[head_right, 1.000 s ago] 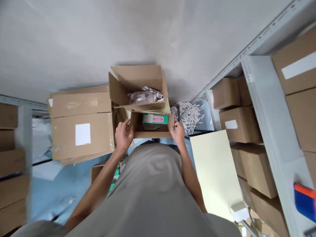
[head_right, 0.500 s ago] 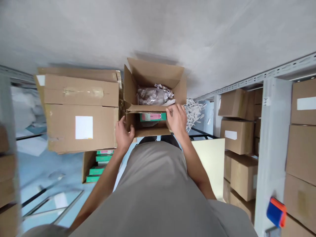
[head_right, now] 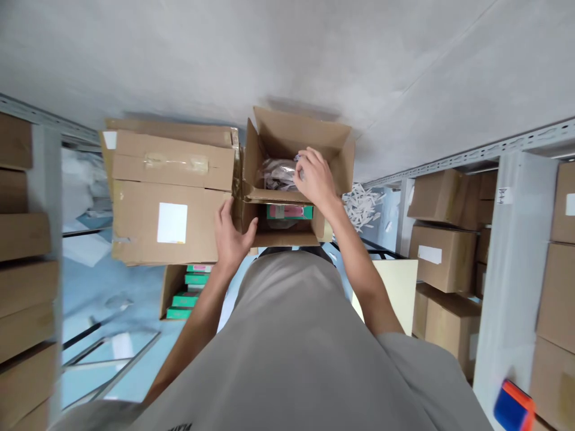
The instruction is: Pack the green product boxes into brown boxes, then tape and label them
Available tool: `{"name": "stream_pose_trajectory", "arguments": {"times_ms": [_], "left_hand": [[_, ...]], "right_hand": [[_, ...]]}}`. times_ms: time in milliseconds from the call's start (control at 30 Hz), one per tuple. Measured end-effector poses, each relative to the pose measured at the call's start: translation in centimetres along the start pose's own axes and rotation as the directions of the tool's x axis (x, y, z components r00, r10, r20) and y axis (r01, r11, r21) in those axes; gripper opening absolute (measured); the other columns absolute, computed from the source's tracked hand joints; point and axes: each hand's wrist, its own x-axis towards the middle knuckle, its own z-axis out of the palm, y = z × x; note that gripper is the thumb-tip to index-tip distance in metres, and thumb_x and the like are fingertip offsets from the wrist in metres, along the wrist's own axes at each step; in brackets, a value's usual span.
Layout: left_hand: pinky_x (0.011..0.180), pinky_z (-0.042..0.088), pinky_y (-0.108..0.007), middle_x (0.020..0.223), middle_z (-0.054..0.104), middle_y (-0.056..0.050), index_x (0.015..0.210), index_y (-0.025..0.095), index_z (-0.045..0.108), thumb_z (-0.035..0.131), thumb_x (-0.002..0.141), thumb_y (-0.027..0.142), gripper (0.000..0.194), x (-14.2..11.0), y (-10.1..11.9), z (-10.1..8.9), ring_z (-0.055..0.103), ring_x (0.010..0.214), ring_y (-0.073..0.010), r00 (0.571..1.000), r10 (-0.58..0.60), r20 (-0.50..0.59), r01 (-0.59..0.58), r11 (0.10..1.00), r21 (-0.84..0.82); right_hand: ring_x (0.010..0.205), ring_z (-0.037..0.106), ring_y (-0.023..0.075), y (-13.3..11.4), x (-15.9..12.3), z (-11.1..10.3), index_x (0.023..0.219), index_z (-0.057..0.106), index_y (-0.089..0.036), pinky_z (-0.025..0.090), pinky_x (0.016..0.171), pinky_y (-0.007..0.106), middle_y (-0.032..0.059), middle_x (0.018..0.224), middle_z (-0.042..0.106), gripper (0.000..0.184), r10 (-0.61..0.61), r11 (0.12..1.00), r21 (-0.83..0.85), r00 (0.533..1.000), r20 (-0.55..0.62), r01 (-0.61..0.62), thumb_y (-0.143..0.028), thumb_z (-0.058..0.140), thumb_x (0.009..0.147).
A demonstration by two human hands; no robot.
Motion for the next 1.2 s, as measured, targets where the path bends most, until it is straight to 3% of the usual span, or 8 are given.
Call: {"name": "stream_pose_trajectory", "arguments": {"times_ms": [200, 367, 500, 633, 833, 900, 1033, 1200], "left_hand": [[0.133, 0.048, -0.061, 0.184, 0.030, -0.022, 0.183, 0.031, 0.015, 0.080, 0.099, 0.069, 0.113, 2.8, 5.1, -0.5, 0.036, 0.172, -0.0403, 0.992, 0.120, 0.041, -0.112, 0.981, -0.157], [0.131, 0.047, -0.068, 0.184, 0.036, -0.020, 0.184, 0.036, 0.002, 0.075, 0.097, 0.080, 0.122, 4.8, 7.1, 0.1, 0.039, 0.172, -0.0404, 0.969, 0.184, 0.164, -0.112, 0.922, -0.371], [0.133, 0.045, -0.065, 0.174, 0.054, -0.018, 0.180, 0.035, 0.026, 0.076, 0.098, 0.075, 0.104, 4.8, 7.4, 0.0, 0.052, 0.164, -0.0379, 0.940, 0.169, 0.296, -0.011, 0.883, -0.469], [0.132, 0.049, -0.061, 0.162, 0.067, -0.019, 0.166, 0.024, 0.054, 0.083, 0.094, 0.068, 0.090, 3.9, 6.4, -0.1, 0.062, 0.154, -0.0386, 0.903, 0.064, 0.424, 0.155, 0.873, -0.462], [0.097, 0.069, -0.046, 0.115, 0.084, -0.012, 0.141, 0.019, 0.071, 0.096, 0.079, 0.048, 0.073, 1.4, 3.3, 1.1, 0.082, 0.108, -0.0296, 0.810, -0.165, 0.563, 0.510, 0.672, -0.537], [0.089, 0.068, -0.039, 0.112, 0.084, -0.010, 0.131, 0.018, 0.075, 0.095, 0.076, 0.040, 0.062, 0.7, 2.4, 1.4, 0.080, 0.098, -0.0245, 0.841, -0.200, 0.503, 0.494, 0.664, -0.561], [0.083, 0.065, -0.033, 0.103, 0.083, -0.007, 0.105, 0.018, 0.080, 0.086, 0.081, 0.035, 0.029, 0.5, 1.4, 1.3, 0.077, 0.088, -0.0198, 0.904, -0.188, 0.385, 0.378, 0.774, -0.509], [0.096, 0.064, -0.038, 0.114, 0.084, -0.011, 0.088, 0.019, 0.081, 0.074, 0.090, 0.028, 0.012, 1.2, 1.3, -0.2, 0.079, 0.106, -0.0240, 0.936, -0.043, 0.351, 0.211, 0.864, -0.457]], "right_hand": [[0.135, 0.072, 0.0281, -7.9, -8.2, -6.4, 0.102, 0.067, -0.027, 0.057, 0.123, 0.053, 0.0070, 0.132, 0.079, 0.008, 0.175, 0.933, 0.345, 0.969, -0.177, -0.105, -0.030, 0.062, 0.108], [0.109, 0.083, 0.0261, -8.2, -13.0, -6.5, 0.099, 0.065, -0.029, 0.070, 0.098, 0.045, 0.0028, 0.106, 0.083, 0.026, 0.443, 0.589, 0.772, 0.894, -0.061, -0.239, -0.053, 0.075, 0.101], [0.095, 0.086, 0.0250, -7.2, -15.5, -5.4, 0.095, 0.063, -0.029, 0.071, 0.078, 0.036, 0.0004, 0.096, 0.084, 0.038, 0.590, 0.251, 0.927, 0.803, 0.082, -0.280, -0.056, 0.089, 0.091], [0.089, 0.086, 0.0210, -6.4, -17.2, -4.0, 0.094, 0.061, -0.028, 0.067, 0.067, 0.027, -0.0007, 0.100, 0.086, 0.042, 0.670, 0.096, 0.975, 0.737, 0.086, -0.202, -0.053, 0.094, 0.085], [0.100, 0.085, 0.0221, -4.4, -19.3, -0.9, 0.098, 0.060, -0.029, 0.069, 0.082, 0.032, 0.0021, 0.112, 0.086, 0.042, 0.726, 0.181, 0.941, 0.685, 0.068, -0.285, -0.058, 0.088, 0.088], [0.106, 0.083, 0.0230, -3.3, -20.1, -0.1, 0.099, 0.063, -0.028, 0.069, 0.093, 0.037, 0.0039, 0.113, 0.085, 0.043, 0.700, 0.259, 0.887, 0.707, 0.101, -0.383, -0.060, 0.089, 0.086], [0.129, 0.075, 0.0268, -1.1, -21.2, 0.3, 0.123, 0.068, -0.029, 0.059, 0.120, 0.048, 0.0070, 0.127, 0.080, 0.067, 0.641, 0.418, 0.765, 0.756, 0.134, -0.490, -0.060, 0.099, 0.073], [0.125, 0.075, 0.0286, -1.0, -20.6, -1.0, 0.152, 0.063, -0.029, 0.059, 0.119, 0.051, 0.0090, 0.129, 0.080, 0.085, 0.555, 0.622, 0.646, 0.831, 0.033, -0.442, -0.063, 0.096, 0.081]]}}
